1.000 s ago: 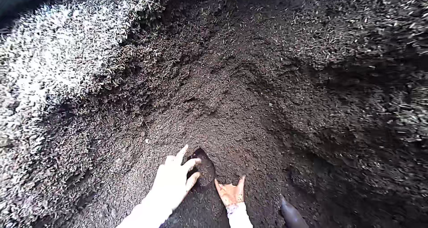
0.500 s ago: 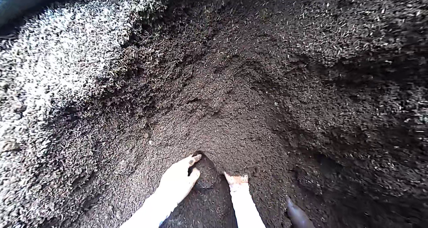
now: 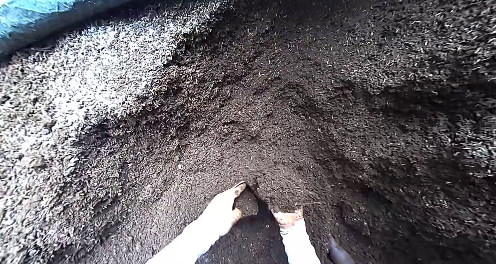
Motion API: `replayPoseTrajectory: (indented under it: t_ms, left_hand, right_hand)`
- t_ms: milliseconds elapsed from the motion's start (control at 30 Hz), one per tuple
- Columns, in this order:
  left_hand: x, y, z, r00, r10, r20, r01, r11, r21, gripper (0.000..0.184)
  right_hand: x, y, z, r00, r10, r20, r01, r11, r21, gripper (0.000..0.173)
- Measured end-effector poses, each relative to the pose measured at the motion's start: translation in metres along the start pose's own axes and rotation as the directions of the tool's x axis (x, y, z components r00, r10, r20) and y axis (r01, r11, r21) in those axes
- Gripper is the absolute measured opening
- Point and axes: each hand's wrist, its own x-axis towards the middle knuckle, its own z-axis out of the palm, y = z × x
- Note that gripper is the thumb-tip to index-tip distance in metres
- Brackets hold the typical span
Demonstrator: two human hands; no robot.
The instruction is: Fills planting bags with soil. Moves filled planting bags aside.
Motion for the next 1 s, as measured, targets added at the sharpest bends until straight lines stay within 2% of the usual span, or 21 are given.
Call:
replayPoseTrajectory:
  t_ms: [67, 133, 233, 300, 433, 500, 567, 600, 633, 667, 700, 733, 767, 800, 867, 933, 1000]
  left_hand:
    - [0.005, 0.011, 0.004, 0.999, 0.035, 0.019, -0.035, 0.999, 0.014, 0.076]
    - [0.007, 0.022, 0.006, 0.999, 0.047, 0.027, -0.047, 0.999, 0.018, 0.077]
    - [0.003, 0.036, 0.009, 0.999, 0.028, -0.018, -0.029, 1.000, -0.002, 0.070]
    - [-0.002, 0.036, 0.012, 0.997, 0.060, -0.045, -0.060, 0.998, 0.012, 0.073]
    - [-0.012, 0.032, 0.010, 0.999, 0.028, -0.034, -0.025, 0.996, 0.080, 0.081]
    - [-0.011, 0.026, 0.013, 0.997, 0.036, -0.075, -0.036, 0.999, 0.002, 0.088]
    - [-0.009, 0.019, 0.016, 0.991, 0.065, -0.114, -0.072, 0.996, -0.059, 0.088]
    - [-0.010, 0.017, 0.014, 0.990, 0.080, -0.116, -0.088, 0.994, -0.059, 0.087]
    - [-0.010, 0.014, 0.013, 0.990, 0.090, -0.113, -0.096, 0.994, -0.047, 0.086]
    - [-0.009, 0.012, 0.012, 0.991, 0.087, -0.105, -0.090, 0.996, -0.026, 0.085]
    - [-0.008, 0.011, 0.011, 0.993, 0.077, -0.093, -0.077, 0.997, 0.005, 0.084]
    - [-0.008, 0.011, 0.010, 0.995, 0.060, -0.080, -0.057, 0.998, 0.033, 0.082]
    - [-0.009, 0.013, 0.009, 0.997, 0.044, -0.070, -0.041, 0.998, 0.046, 0.081]
    - [-0.012, 0.015, 0.008, 0.997, 0.039, -0.073, -0.036, 0.998, 0.041, 0.080]
    - [-0.024, 0.023, 0.000, 0.994, 0.048, -0.099, -0.048, 0.999, 0.004, 0.077]
    - [-0.038, 0.029, -0.009, 0.985, 0.102, -0.139, -0.111, 0.992, -0.063, 0.076]
    - [-0.043, 0.025, -0.009, 0.977, 0.153, -0.149, -0.170, 0.979, -0.111, 0.077]
  right_hand:
    - [-0.020, -0.016, 0.022, 0.982, 0.025, 0.186, -0.032, 0.999, 0.031, 0.043]
    - [-0.035, -0.027, 0.045, 0.967, 0.086, 0.240, -0.089, 0.996, 0.003, 0.043]
    - [-0.049, -0.031, 0.075, 0.963, 0.239, 0.127, -0.240, 0.971, -0.006, 0.062]
    - [-0.054, -0.028, 0.092, 0.974, 0.229, -0.008, -0.228, 0.967, -0.117, 0.069]
    - [-0.058, -0.022, 0.118, 0.992, 0.113, -0.062, -0.129, 0.908, -0.398, 0.056]
    - [-0.064, -0.022, 0.130, 0.993, 0.093, -0.076, -0.119, 0.815, -0.567, 0.052]
    - [-0.071, -0.024, 0.140, 0.993, 0.086, -0.085, -0.120, 0.667, -0.735, 0.046]
    - [-0.071, -0.026, 0.141, 0.996, 0.062, -0.062, -0.086, 0.543, -0.835, 0.044]
    - [-0.069, -0.028, 0.137, 1.000, 0.008, 0.002, -0.001, 0.330, -0.944, 0.045]
    - [-0.063, -0.031, 0.130, 0.996, -0.043, 0.080, 0.081, 0.029, -0.996, 0.051]
    - [-0.056, -0.033, 0.124, 0.994, -0.034, 0.105, 0.092, -0.271, -0.958, 0.061]
    - [-0.049, -0.033, 0.120, 0.999, 0.027, 0.046, 0.054, -0.492, -0.869, 0.064]
    - [-0.043, -0.031, 0.118, 0.994, 0.104, -0.044, 0.031, -0.626, -0.779, 0.055]
    - [-0.041, -0.028, 0.120, 0.982, 0.160, -0.104, 0.040, -0.705, -0.708, 0.045]
    - [-0.050, -0.028, 0.137, 0.978, 0.188, -0.094, 0.084, -0.759, -0.646, 0.039]
    - [-0.068, -0.033, 0.145, 0.992, 0.114, 0.059, 0.123, -0.713, -0.691, 0.036]
    - [-0.077, -0.030, 0.131, 0.980, 0.007, 0.199, 0.157, -0.642, -0.750, 0.035]
